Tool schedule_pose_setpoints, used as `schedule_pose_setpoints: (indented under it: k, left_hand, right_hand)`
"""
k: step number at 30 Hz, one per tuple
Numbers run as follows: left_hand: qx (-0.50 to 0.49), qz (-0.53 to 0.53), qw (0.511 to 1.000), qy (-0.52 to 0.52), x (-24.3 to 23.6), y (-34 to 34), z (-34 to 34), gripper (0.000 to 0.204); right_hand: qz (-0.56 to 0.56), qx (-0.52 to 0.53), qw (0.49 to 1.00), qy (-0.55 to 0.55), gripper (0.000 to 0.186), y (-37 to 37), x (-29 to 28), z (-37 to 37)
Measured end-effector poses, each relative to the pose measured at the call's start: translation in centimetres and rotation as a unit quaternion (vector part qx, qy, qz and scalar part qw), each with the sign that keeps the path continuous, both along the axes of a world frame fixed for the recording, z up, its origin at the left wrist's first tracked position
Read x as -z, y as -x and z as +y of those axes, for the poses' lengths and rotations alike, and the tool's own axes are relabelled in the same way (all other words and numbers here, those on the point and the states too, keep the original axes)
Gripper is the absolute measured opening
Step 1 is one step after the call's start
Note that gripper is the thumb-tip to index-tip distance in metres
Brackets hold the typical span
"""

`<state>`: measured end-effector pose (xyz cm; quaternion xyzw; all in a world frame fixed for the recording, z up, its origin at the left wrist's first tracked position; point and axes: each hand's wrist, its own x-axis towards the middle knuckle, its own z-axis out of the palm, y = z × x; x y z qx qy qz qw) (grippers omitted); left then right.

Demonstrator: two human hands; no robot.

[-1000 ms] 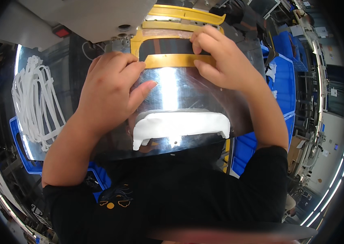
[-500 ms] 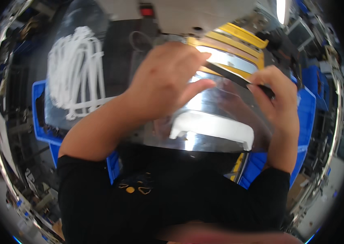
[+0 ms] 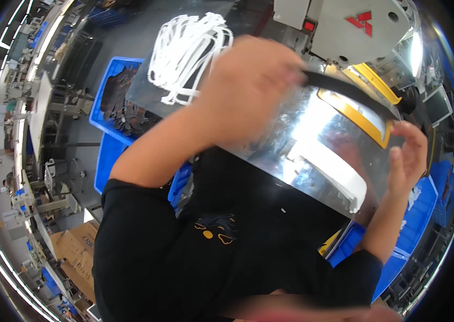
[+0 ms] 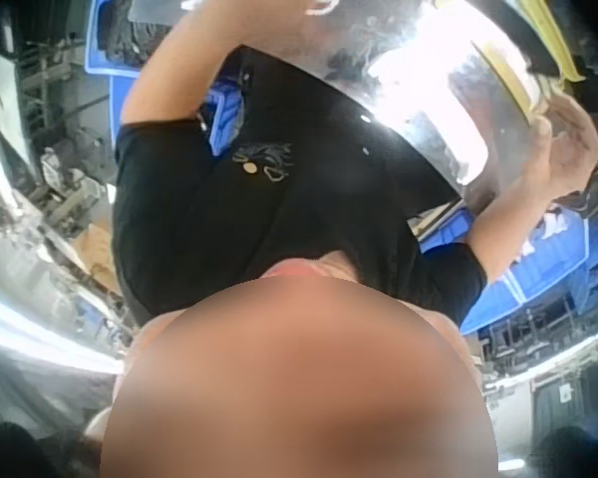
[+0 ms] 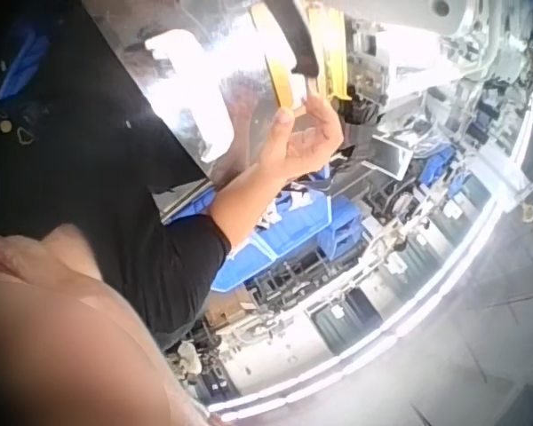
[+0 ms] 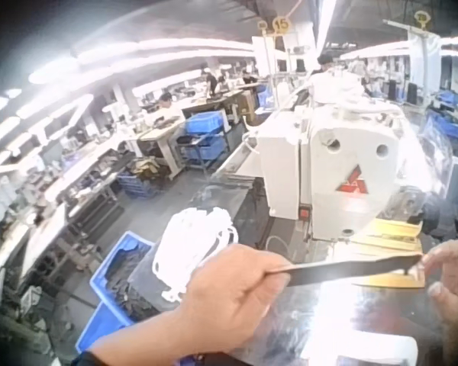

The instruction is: Operating an industrial sewing machine to assemble leather or synthetic material components.

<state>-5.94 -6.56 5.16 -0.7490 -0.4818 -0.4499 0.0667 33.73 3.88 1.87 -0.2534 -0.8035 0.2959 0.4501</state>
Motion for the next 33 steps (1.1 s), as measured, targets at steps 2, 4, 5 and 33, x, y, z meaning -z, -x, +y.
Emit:
schedule_pose_setpoints:
  k: [2, 4, 5, 33]
  left_hand:
    - [-0.131, -0.263, 0.936, 0.196, -1.6, 4.7, -3.2, 0.021]
    - [-0.179, -0.296, 0.933, 0.101, -0.2, 11.0, -5.3, 0.019]
    - [-0.223, -0.282, 0.929, 0.087, 0.6, 14.7, -7.1, 0.02]
    - [-0.066, 0.111, 0.971, 0.2, -1.2, 7.1, -4.4, 0.011]
  right_hand:
    - [-0.006, 0.025, 0.999, 0.019, 0.045, -0.9, 0.6, 1.4]
    - [0.004, 0.039, 0.998, 0.039, 0.042, -2.0, 1.4, 2.9]
    - [0.002, 0.046, 0.997, 0.064, 0.038, -2.4, 1.7, 3.3]
    - [-0.107, 0.009, 0.982, 0.153, 0.024, 3.6, 0.2, 0.5]
